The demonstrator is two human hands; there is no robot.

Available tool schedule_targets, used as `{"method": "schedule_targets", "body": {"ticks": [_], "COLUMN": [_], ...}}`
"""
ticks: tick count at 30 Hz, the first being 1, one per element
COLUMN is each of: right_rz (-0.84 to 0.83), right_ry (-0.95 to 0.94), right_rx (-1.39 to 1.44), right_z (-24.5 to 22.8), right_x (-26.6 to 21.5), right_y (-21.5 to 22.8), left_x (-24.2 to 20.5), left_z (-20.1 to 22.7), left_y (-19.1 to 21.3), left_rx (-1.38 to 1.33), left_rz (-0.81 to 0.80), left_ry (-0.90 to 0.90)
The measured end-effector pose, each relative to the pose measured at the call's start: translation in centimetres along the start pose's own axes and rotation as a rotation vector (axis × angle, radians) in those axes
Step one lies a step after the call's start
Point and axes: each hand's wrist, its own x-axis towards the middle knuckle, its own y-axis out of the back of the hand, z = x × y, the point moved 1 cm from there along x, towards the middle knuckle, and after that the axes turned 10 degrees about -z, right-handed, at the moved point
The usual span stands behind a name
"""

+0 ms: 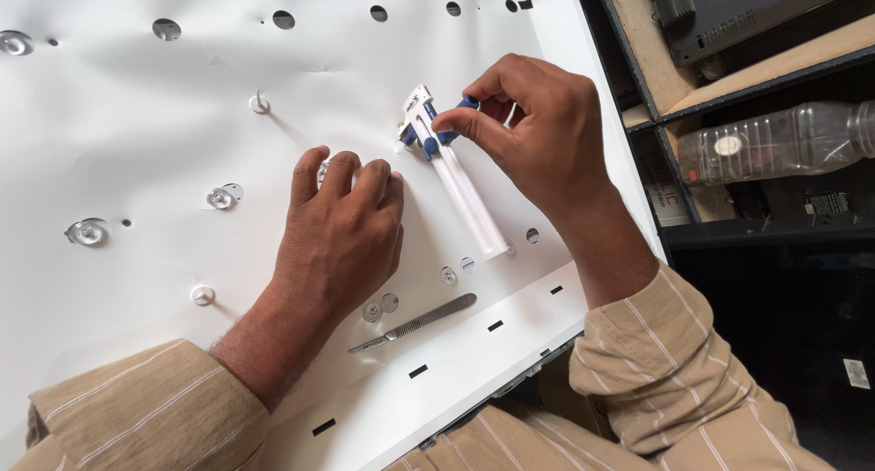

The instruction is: The person uses a caliper to measure holes on a white perforated panel and then uses tweezers to insert small clear plastic pieces into the holes. The task involves precise placement of components on the panel.

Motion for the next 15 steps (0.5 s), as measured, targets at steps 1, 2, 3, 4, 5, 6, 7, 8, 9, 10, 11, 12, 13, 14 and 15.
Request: {"method": "schedule_targets", "body": {"ticks": [1, 2, 3, 4, 5, 6, 7, 8, 9, 10, 11, 12, 13, 14, 15], "right_rz": [-0.016, -0.018, -0.021, -0.024, -0.028, -0.031, -0.034, -0.034, -0.035, -0.036, -0.019, -0.001, 0.017, 0.0, -0.018], "right_ry": [-0.005, -0.005, -0.005, -0.006, -0.015, -0.025, -0.035, -0.044, -0.052, -0.063, -0.026, 0.014, 0.055, 0.022, -0.01], "right_rx": [-0.019, -0.05, -0.081, -0.11, -0.147, -0.185, -0.223, -0.225, -0.227, -0.23, -0.198, -0.162, -0.127, -0.044, 0.038], "right_z": [-0.2, -0.4, -0.7, -1.0, -1.4, -1.7, -2.0, -2.3, -2.5, -2.5, -2.6, -2.7, -2.8, -2.9, -2.9], "right_x": [0.2, 0.3, 0.5, 0.6, 0.7, 0.7, 0.8, 0.9, 1.0, 1.0, 1.0, 1.1, 1.0, 1.0, 0.8], "right_y": [0.1, 0.2, 0.2, 0.2, 0.2, 0.2, 0.2, 0.2, 0.1, 0.1, 0.1, 0.0, -0.2, -0.4, -0.6], "left_x": [0.0, 0.1, 0.2, 0.2, 0.2, 0.2, 0.2, 0.2, 0.2, 0.2, 0.1, -0.1, -0.4, -0.6, -0.9], "left_z": [0.0, -0.1, -0.1, -0.2, -0.4, -0.6, -0.8, -1.1, -1.4, -1.7, -2.0, -2.2, -2.3, -2.4, -2.5], "left_y": [0.1, 0.1, 0.2, 0.4, 0.6, 0.7, 1.0, 1.3, 1.6, 1.8, 2.0, 2.2, 2.3, 2.5, 2.7], "left_rx": [-0.008, -0.014, -0.021, -0.067, -0.114, -0.16, -0.215, -0.272, -0.328, -0.293, -0.257, -0.215, -0.227, -0.235, -0.243], "left_rz": [-0.002, -0.003, -0.005, -0.012, -0.018, -0.024, -0.017, -0.008, 0.001, -0.042, -0.085, -0.129, -0.16, -0.189, -0.219], "left_ry": [0.004, 0.009, 0.015, 0.033, 0.051, 0.067, 0.068, 0.066, 0.064, 0.016, -0.031, -0.075, -0.098, -0.118, -0.138]}}
